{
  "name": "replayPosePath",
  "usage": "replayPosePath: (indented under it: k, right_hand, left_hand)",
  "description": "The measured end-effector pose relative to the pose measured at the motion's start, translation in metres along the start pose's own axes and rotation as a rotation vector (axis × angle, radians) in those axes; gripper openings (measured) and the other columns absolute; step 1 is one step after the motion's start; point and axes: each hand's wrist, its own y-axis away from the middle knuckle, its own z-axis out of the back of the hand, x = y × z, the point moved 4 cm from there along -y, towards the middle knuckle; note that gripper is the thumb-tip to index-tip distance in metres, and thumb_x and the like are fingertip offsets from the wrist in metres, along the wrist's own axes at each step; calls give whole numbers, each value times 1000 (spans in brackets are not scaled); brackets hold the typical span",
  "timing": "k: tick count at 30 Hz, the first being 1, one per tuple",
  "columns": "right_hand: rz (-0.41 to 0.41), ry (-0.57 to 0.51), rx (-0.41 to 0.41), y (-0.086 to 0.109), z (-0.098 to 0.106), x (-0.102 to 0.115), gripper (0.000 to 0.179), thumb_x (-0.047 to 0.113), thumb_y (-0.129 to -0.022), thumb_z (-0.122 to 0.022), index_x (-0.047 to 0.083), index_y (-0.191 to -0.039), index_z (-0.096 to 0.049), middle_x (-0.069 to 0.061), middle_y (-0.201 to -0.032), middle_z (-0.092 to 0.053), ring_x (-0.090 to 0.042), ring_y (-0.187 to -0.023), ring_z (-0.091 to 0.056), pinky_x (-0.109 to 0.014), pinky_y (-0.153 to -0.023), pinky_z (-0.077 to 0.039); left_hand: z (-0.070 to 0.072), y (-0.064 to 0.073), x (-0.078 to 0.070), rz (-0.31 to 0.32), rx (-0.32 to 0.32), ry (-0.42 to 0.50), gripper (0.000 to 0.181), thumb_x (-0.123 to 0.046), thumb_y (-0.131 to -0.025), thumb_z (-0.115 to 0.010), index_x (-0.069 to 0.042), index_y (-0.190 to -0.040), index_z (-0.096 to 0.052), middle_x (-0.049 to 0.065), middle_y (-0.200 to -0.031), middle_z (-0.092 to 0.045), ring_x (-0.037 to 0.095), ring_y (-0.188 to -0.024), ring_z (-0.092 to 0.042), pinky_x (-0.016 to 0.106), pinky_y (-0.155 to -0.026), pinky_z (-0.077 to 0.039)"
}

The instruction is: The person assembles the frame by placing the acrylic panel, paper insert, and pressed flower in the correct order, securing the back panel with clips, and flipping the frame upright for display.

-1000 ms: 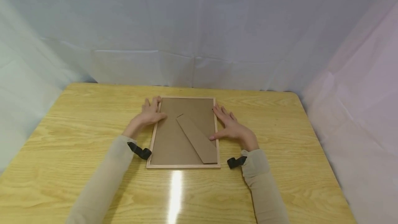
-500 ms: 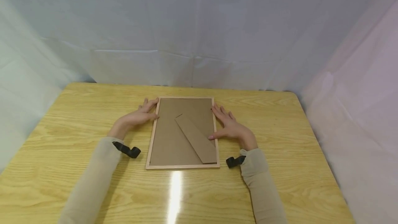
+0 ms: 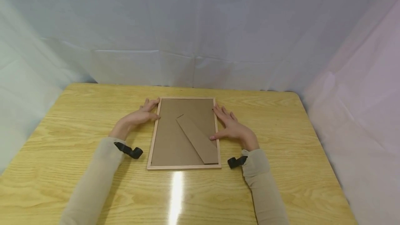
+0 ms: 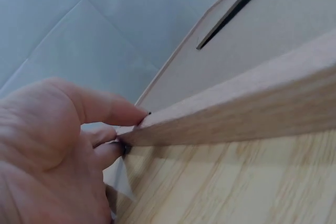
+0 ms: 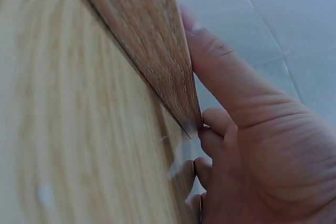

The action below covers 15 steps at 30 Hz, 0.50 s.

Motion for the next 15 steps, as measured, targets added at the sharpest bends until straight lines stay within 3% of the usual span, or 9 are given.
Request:
replayPosePath:
  k: [7,15]
  right_hand:
    - [2,3,0,0,1,0,114,38,-81,-82,17,-160,-2,-2,-166,12,-23,-150,14,-51,-118,13]
    - [14,30,-1,2,1,1,115,38,-81,-82,15,-160,-2,-7,-166,12,-26,-151,13,-53,-118,12]
  left_hand:
    - [-1,0,-3,7,-56,54,78,-8,-92,-58,-11,-159,-18,10,-166,4,27,-141,35,58,-105,30]
    - [-2,0,-7,34,-49,107,79,-2,-91,-60,-8,-158,-19,13,-164,15,28,-140,38,59,-104,31]
